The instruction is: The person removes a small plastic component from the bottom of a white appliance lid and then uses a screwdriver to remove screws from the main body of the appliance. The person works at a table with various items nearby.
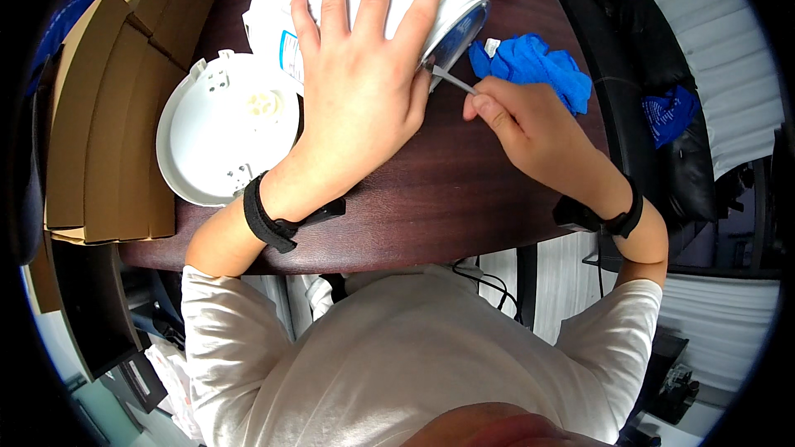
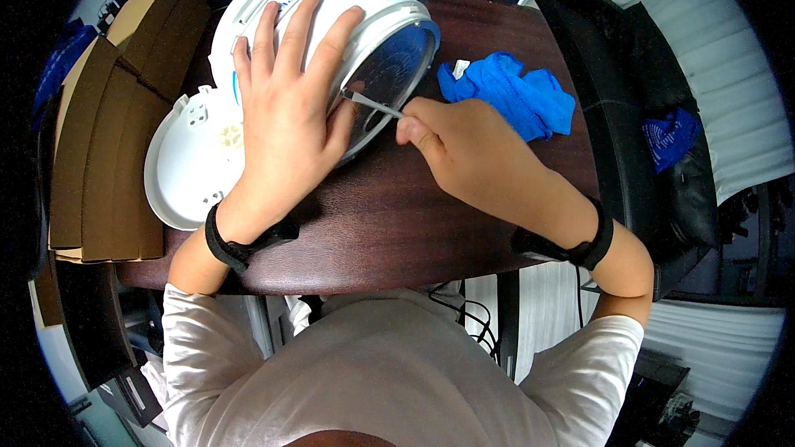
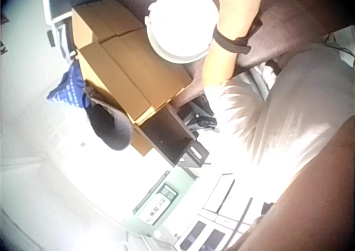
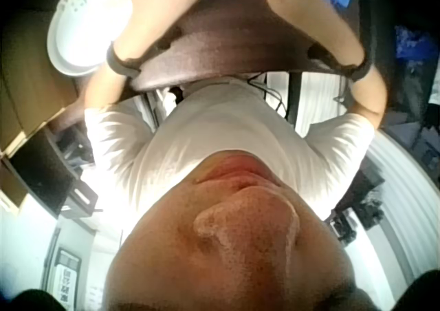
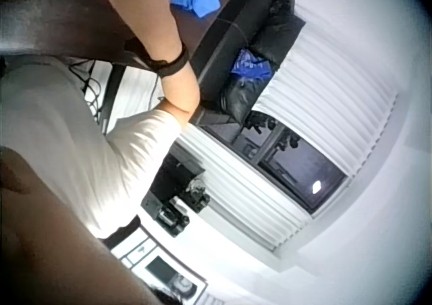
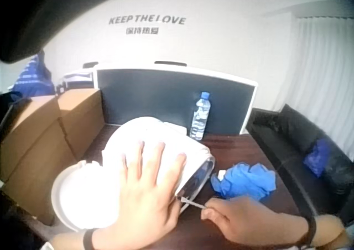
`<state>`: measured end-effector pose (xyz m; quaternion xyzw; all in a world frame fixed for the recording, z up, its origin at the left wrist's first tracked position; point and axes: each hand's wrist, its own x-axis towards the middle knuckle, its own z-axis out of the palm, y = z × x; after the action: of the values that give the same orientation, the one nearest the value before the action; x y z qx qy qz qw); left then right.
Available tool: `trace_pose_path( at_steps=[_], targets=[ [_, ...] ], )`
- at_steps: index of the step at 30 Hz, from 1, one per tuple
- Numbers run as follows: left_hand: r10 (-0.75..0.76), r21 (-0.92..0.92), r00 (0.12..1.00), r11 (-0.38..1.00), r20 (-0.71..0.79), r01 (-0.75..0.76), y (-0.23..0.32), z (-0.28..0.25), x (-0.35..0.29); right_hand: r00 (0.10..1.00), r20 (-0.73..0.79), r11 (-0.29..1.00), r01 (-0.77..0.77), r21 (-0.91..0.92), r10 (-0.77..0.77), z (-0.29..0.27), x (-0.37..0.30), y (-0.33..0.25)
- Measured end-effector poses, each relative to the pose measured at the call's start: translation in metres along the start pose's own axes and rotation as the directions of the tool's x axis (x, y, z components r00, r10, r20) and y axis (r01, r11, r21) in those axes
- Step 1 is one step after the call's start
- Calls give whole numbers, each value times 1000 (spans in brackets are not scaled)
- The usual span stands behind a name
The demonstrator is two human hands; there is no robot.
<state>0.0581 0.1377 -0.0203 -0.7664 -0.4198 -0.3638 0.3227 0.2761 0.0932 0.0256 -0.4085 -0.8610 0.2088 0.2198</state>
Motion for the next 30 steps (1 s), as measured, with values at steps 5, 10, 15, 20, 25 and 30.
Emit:
trace_pose_path(
  at_steps=[5,10,15,20,25,30],
  targets=[
    [-3,-13,1000,1000,4,3,-1,1,-1,849,457,677,-502,539,265,-15,5,-10],
    [1,4,1000,1000,-17,-1,0,2,-1,999,41,997,9,-81,-5,-11,2,-5],
    [0,14,1000,1000,-3,0,0,1,-2,979,6,660,142,-737,-203,-30,6,-26],
    [-8,20,1000,1000,9,8,-1,0,-1,974,27,482,134,-866,-223,-33,6,-47],
    [-16,10,1000,1000,-12,16,1,0,-1,997,-53,913,33,-407,-59,-35,-3,-34],
    [-17,4,1000,1000,-11,17,1,1,-1,873,366,757,-469,455,321,-21,-11,-24]
  ],
)
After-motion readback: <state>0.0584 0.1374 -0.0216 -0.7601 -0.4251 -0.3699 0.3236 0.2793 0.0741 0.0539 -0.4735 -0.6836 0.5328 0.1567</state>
